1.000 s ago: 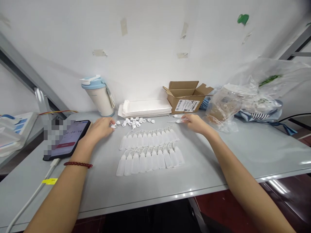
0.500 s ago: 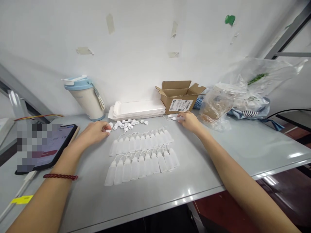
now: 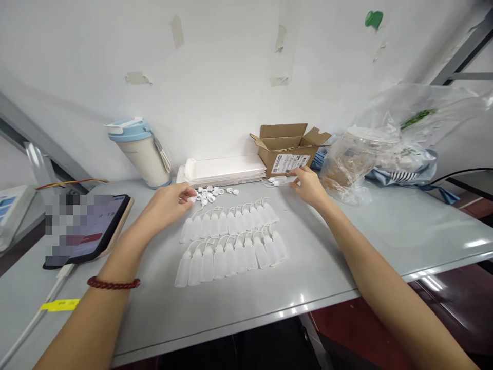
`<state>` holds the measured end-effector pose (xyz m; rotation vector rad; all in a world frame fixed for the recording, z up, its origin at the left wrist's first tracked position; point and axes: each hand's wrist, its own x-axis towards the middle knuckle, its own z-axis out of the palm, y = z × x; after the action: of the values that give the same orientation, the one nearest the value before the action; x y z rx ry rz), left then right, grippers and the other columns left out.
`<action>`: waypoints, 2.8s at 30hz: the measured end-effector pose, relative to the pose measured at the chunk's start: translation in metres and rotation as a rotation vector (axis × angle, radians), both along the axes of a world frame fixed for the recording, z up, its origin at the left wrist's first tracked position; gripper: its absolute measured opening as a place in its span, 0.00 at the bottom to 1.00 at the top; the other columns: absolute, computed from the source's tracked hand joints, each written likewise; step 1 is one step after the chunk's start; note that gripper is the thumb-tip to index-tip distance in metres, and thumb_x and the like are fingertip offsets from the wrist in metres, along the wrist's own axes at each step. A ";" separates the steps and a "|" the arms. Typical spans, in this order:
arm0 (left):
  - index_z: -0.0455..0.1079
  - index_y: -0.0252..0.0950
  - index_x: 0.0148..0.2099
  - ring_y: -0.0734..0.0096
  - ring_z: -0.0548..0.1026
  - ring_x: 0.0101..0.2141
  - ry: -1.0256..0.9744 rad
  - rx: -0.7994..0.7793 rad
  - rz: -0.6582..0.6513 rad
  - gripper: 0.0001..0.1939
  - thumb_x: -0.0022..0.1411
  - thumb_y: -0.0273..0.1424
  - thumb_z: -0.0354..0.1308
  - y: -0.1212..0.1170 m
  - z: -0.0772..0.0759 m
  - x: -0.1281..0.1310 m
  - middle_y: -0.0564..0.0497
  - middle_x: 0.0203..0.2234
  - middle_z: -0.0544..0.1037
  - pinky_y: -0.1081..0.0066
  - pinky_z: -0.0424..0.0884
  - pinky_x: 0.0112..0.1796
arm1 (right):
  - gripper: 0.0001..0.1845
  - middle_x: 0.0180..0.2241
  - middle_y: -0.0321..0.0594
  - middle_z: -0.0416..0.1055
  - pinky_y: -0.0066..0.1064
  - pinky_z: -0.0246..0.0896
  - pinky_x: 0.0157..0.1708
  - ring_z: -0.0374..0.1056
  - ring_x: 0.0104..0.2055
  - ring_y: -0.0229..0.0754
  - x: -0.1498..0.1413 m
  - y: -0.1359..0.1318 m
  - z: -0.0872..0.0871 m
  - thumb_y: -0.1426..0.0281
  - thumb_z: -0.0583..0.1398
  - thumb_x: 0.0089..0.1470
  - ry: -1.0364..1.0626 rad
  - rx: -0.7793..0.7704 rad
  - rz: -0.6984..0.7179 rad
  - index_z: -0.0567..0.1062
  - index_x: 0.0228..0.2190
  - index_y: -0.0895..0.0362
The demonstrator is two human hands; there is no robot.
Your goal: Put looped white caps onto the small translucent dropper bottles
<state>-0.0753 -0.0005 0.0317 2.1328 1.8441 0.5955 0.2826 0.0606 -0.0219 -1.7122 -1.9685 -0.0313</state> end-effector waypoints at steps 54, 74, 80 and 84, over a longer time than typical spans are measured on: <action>0.71 0.34 0.33 0.66 0.76 0.39 -1.115 -0.170 -0.116 0.13 0.45 0.33 0.68 -0.029 -0.013 0.069 0.48 0.35 0.79 0.65 0.71 0.44 | 0.18 0.29 0.38 0.70 0.24 0.53 0.21 0.59 0.23 0.31 -0.088 -0.079 0.033 0.57 0.57 0.55 0.774 -0.618 0.662 0.75 0.35 0.60; 0.65 0.34 0.29 0.70 0.75 0.31 -0.887 -0.083 -0.176 0.12 0.49 0.34 0.64 -0.033 -0.013 0.072 0.52 0.26 0.75 0.66 0.73 0.37 | 0.17 0.20 0.34 0.68 0.24 0.55 0.17 0.61 0.19 0.31 -0.092 -0.079 0.033 0.60 0.64 0.47 0.893 -0.491 0.555 0.75 0.33 0.61; 0.64 0.35 0.28 0.67 0.75 0.36 -0.958 -0.048 -0.217 0.12 0.46 0.32 0.66 -0.035 -0.013 0.073 0.51 0.31 0.76 0.67 0.73 0.40 | 0.19 0.26 0.39 0.73 0.23 0.54 0.14 0.65 0.18 0.32 -0.095 -0.078 0.026 0.56 0.61 0.49 0.977 -0.519 0.570 0.74 0.31 0.61; 0.71 0.35 0.31 0.64 0.76 0.38 -0.923 -0.063 -0.177 0.11 0.48 0.35 0.65 -0.035 -0.012 0.072 0.48 0.34 0.78 0.66 0.73 0.41 | 0.19 0.27 0.40 0.74 0.23 0.55 0.15 0.64 0.19 0.31 -0.095 -0.078 0.028 0.56 0.62 0.49 1.013 -0.500 0.567 0.75 0.32 0.61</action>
<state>-0.0028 -0.0352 0.0198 1.5247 1.1235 1.1903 0.1874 -0.0179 0.0057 -0.9680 -1.5925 1.3339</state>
